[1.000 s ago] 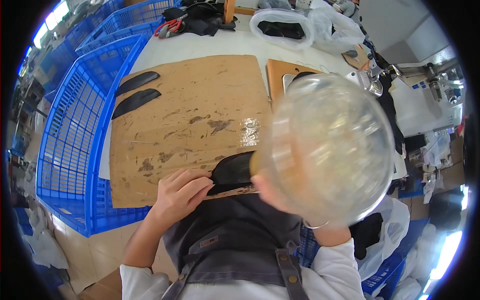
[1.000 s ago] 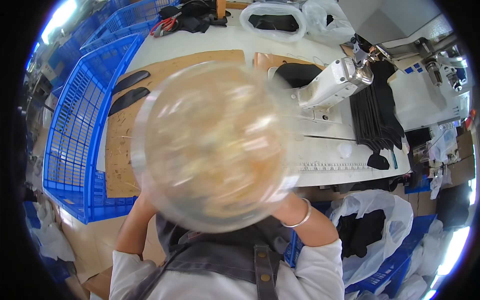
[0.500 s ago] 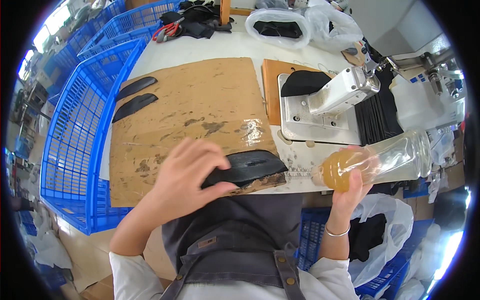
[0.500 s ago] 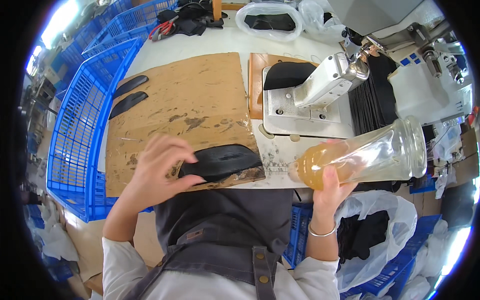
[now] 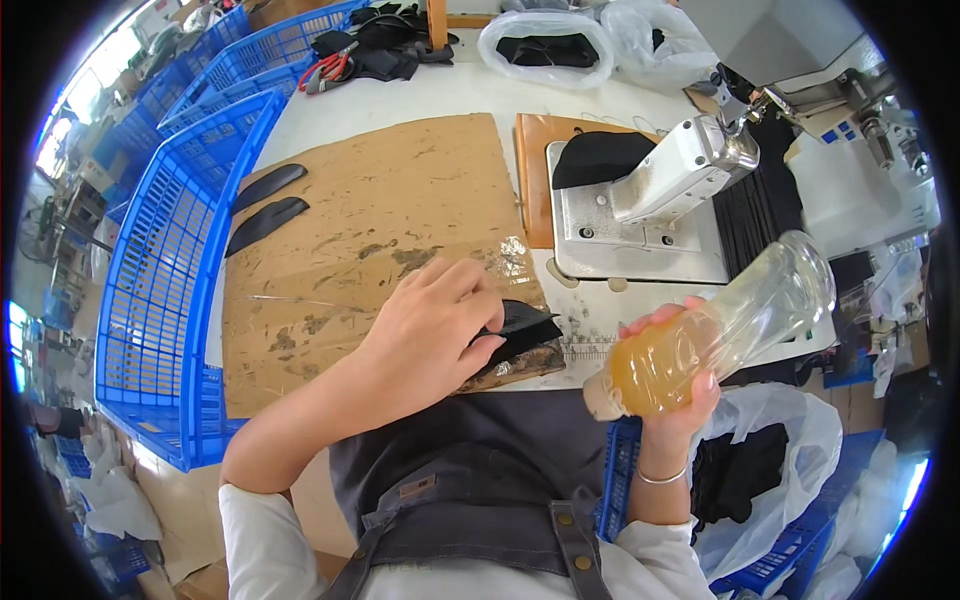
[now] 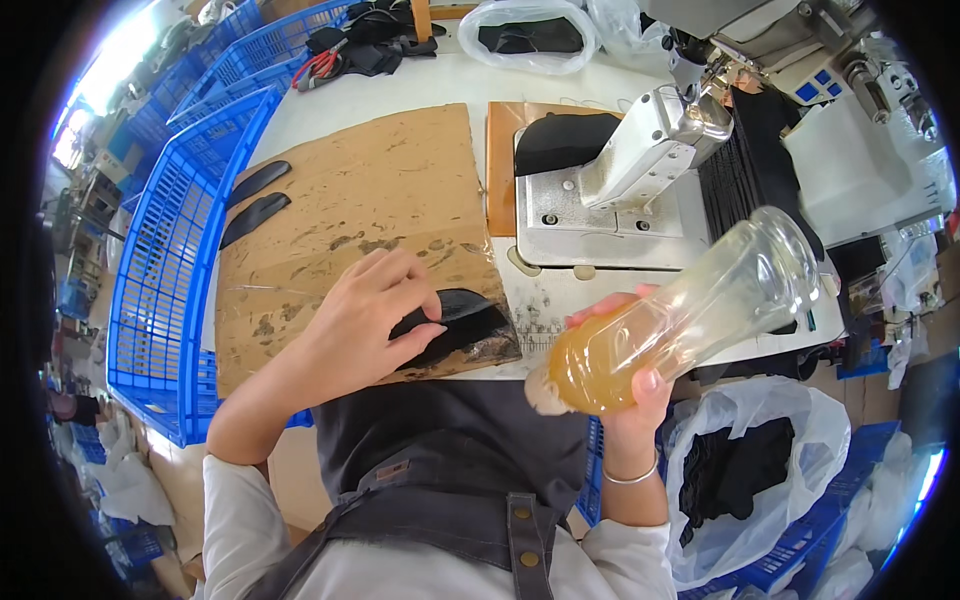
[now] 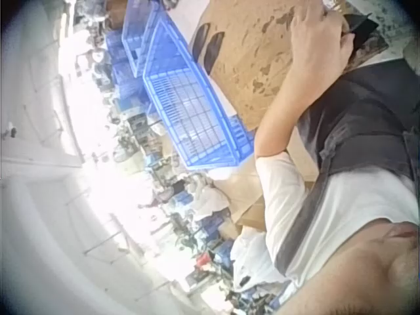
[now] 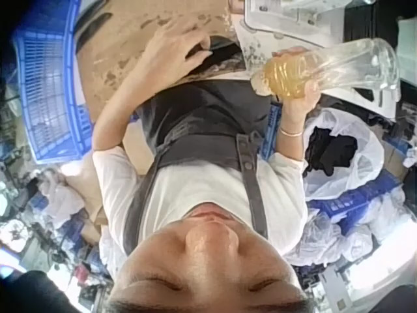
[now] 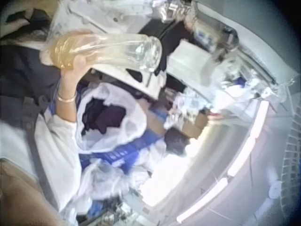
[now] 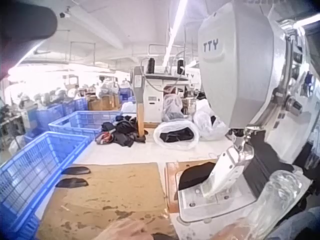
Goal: Apply adhesive to shoe components and arrange them on a workspace.
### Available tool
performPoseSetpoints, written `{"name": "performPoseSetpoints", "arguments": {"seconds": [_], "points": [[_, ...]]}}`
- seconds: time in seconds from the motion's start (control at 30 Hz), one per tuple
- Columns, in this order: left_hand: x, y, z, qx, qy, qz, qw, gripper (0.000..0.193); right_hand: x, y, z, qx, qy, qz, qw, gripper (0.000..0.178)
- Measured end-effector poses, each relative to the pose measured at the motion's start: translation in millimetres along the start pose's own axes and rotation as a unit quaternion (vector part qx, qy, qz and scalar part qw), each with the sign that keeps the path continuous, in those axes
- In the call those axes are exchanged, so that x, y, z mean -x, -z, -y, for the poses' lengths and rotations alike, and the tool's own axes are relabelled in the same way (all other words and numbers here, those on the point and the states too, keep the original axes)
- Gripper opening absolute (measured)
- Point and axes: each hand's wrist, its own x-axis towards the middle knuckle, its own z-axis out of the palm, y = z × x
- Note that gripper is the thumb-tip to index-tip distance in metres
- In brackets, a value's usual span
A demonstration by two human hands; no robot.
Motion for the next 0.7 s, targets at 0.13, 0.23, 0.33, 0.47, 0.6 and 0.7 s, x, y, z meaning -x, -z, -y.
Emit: {"name": "performPoseSetpoints", "arguments": {"seconds": [0.13, 0.23, 0.33, 0.47, 0.6, 0.7], "points": [[0, -1, 0, 0.044, 0.010, -0.002, 0.999, 0.010, 0, -16, -10, -0.184, -0.103, 0.114, 0.971, 0.076], [3, 7, 0, 0.109, 0.088, -0.001, 0.990, 0.009, 1, -33, -14, -0.198, -0.153, 0.160, 0.955, 0.078], [15, 24, 9, 0.194, 0.225, -0.140, 0.945, 0.009, 3, -42, -16, -0.159, -0.173, 0.152, 0.960, 0.079], [57, 81, 54, 0.099, 0.252, -0.378, 0.885, 0.005, 3, -37, -17, -0.151, -0.153, 0.164, 0.963, 0.079], [84, 107, 79, -0.128, 0.259, -0.462, 0.838, 0.007, 1, -35, -17, -0.142, -0.140, 0.176, 0.964, 0.078], [109, 79, 120, -0.387, 0.111, -0.312, 0.861, 0.009, 3, -40, -15, -0.155, -0.116, 0.177, 0.965, 0.076]]}}
